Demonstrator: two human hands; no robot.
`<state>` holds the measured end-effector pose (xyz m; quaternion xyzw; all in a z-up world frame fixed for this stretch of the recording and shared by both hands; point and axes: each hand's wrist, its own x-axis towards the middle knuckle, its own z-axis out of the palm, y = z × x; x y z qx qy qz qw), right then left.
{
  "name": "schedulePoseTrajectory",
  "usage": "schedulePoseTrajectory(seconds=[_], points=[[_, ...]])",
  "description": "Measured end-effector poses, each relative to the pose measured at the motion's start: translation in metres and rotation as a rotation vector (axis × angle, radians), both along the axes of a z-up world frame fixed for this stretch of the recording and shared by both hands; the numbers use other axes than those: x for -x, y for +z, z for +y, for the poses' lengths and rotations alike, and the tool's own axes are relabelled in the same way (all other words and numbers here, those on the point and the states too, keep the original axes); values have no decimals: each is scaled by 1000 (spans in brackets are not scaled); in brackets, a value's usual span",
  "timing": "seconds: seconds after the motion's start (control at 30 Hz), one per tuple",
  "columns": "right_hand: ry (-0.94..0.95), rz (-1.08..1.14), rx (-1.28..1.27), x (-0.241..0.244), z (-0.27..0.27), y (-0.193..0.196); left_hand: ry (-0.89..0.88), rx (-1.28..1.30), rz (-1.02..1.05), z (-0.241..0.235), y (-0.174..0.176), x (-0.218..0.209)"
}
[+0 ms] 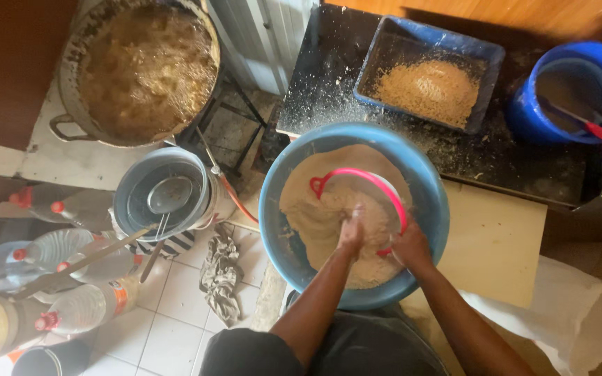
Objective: The person repeatedly scoops a grainy substance from a large blue basin into a red sieve and rubs it to separate finer particles. The sifted material falls into the basin below while the coarser residue is transferred to a nearby rectangular tray.
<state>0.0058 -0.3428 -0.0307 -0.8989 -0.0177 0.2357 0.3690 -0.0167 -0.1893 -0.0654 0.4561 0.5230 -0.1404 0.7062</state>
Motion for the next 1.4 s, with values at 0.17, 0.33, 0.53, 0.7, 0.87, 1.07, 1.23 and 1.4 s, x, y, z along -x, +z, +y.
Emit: schedulePoseTrajectory(seconds=[0.17,0.33,0.53,0.7,0.87,1.07,1.23,1.4], points=[[-458,381,-525,-18,-14,-49,-404,-581,-317,4,61,18],[-630,406,-756,-4,-17,-94,-812,-818,-327,2,91,27],[-702,504,-889,3,-5,-112,-742,-662,-662,11,109,10],[-537,406,-1001,3,0,-113,-786,-529,-558,24,95,7],[-652,479,-907,21,6,-104,-873,-616,-658,23,83,18],[-676,438,-1125,16,18,-97,-994,-658,-658,33,82,10],[-538,468,-920,10,21,-104,-1104,-861,-630,45,80,-8],[-688,534,-846,14,33,-97,-1214,-828,-400,46,82,-8]])
